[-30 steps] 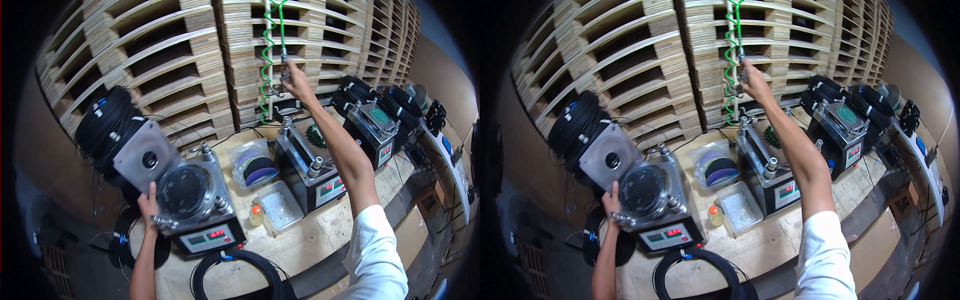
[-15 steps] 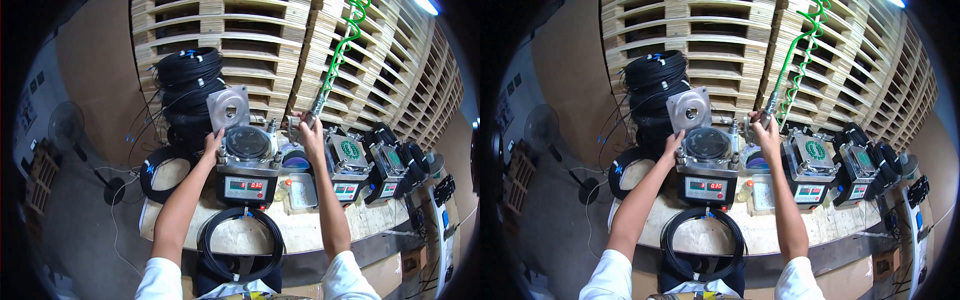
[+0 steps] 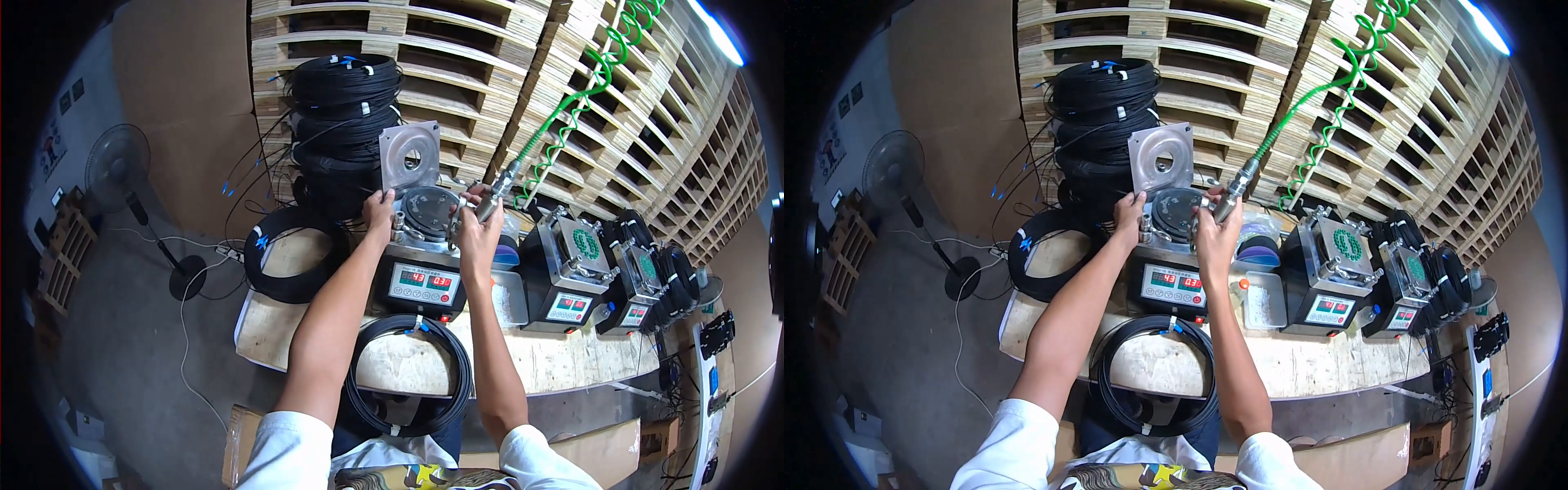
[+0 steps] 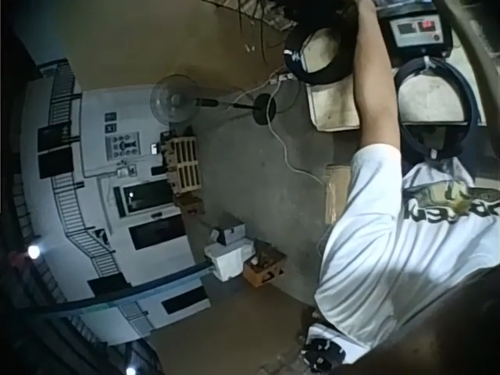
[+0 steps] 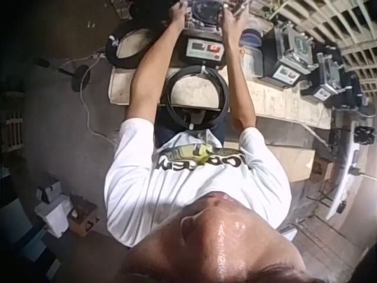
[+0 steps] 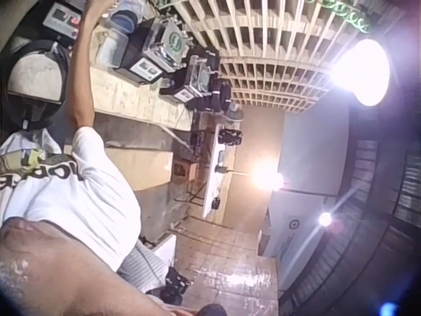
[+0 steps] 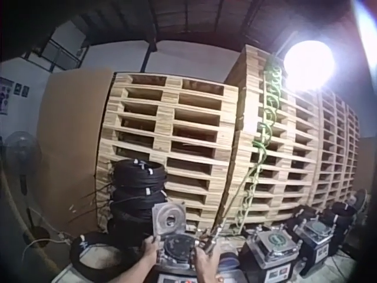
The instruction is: Polishing fiber optic connectors using specialized machinery in an industrial setting.
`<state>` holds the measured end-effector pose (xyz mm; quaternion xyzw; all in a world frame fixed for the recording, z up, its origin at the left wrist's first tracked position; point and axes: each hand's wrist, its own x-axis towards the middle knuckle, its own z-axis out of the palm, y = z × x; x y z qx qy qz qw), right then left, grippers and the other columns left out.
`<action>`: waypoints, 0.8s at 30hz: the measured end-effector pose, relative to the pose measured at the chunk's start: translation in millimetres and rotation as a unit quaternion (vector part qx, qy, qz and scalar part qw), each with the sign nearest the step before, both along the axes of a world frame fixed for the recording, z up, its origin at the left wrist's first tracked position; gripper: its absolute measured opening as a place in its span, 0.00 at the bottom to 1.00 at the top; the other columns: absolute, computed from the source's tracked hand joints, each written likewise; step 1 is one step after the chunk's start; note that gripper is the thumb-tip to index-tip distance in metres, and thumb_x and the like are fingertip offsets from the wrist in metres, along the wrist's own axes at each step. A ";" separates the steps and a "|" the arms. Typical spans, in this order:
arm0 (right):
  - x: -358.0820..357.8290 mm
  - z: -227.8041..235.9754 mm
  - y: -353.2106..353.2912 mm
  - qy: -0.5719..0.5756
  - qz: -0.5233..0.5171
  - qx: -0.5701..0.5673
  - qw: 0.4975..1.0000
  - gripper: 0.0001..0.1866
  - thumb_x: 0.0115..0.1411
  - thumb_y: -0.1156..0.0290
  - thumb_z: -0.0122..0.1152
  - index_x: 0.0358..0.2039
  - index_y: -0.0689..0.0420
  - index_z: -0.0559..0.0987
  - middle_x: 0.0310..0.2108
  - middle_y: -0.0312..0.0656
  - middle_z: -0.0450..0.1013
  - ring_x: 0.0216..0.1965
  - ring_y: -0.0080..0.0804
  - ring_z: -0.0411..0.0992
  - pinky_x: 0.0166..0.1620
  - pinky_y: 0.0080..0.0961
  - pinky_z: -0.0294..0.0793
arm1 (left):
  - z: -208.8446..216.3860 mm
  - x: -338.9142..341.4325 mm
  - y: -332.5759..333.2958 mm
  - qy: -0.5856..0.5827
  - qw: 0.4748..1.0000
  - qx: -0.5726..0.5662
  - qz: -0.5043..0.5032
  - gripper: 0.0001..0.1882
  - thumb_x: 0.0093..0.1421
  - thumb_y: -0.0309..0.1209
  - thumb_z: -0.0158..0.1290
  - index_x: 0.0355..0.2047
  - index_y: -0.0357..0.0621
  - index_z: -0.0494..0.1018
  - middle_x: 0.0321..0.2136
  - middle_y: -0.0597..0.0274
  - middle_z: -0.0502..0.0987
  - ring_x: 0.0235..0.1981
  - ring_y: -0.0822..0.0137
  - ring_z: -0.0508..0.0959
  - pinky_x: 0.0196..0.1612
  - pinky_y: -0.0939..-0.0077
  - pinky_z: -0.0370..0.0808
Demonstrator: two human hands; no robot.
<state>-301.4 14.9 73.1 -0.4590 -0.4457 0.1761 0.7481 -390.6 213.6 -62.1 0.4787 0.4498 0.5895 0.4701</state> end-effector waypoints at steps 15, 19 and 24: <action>-7.9 -2.9 -7.9 0.023 -0.045 0.045 0.998 0.11 0.60 0.84 0.50 0.43 0.59 0.69 0.41 0.42 0.72 0.33 0.24 0.75 0.30 0.19 0.71 | 10.2 -7.1 -6.1 0.020 0.999 -0.026 0.006 0.13 0.65 0.36 0.57 0.35 0.36 0.79 0.26 0.66 0.78 0.26 0.76 0.69 0.31 0.72 0.68; -12.1 -0.4 -9.6 0.038 0.007 0.011 0.999 0.12 0.60 0.84 0.50 0.43 0.59 0.70 0.40 0.42 0.72 0.34 0.26 0.75 0.32 0.21 0.73 | 4.4 -4.7 -0.9 0.023 1.000 0.008 0.019 0.13 0.63 0.36 0.58 0.34 0.36 0.78 0.22 0.57 0.78 0.21 0.68 0.75 0.25 0.67 0.70; 27.3 -0.5 -11.0 0.005 -0.129 0.047 0.991 0.08 0.59 0.84 0.52 0.39 0.61 0.71 0.29 0.39 0.71 0.28 0.23 0.72 0.29 0.20 0.69 | 21.3 0.5 -17.1 0.017 1.000 -0.019 0.006 0.13 0.64 0.35 0.58 0.28 0.36 0.75 0.17 0.63 0.73 0.15 0.74 0.70 0.17 0.71 0.65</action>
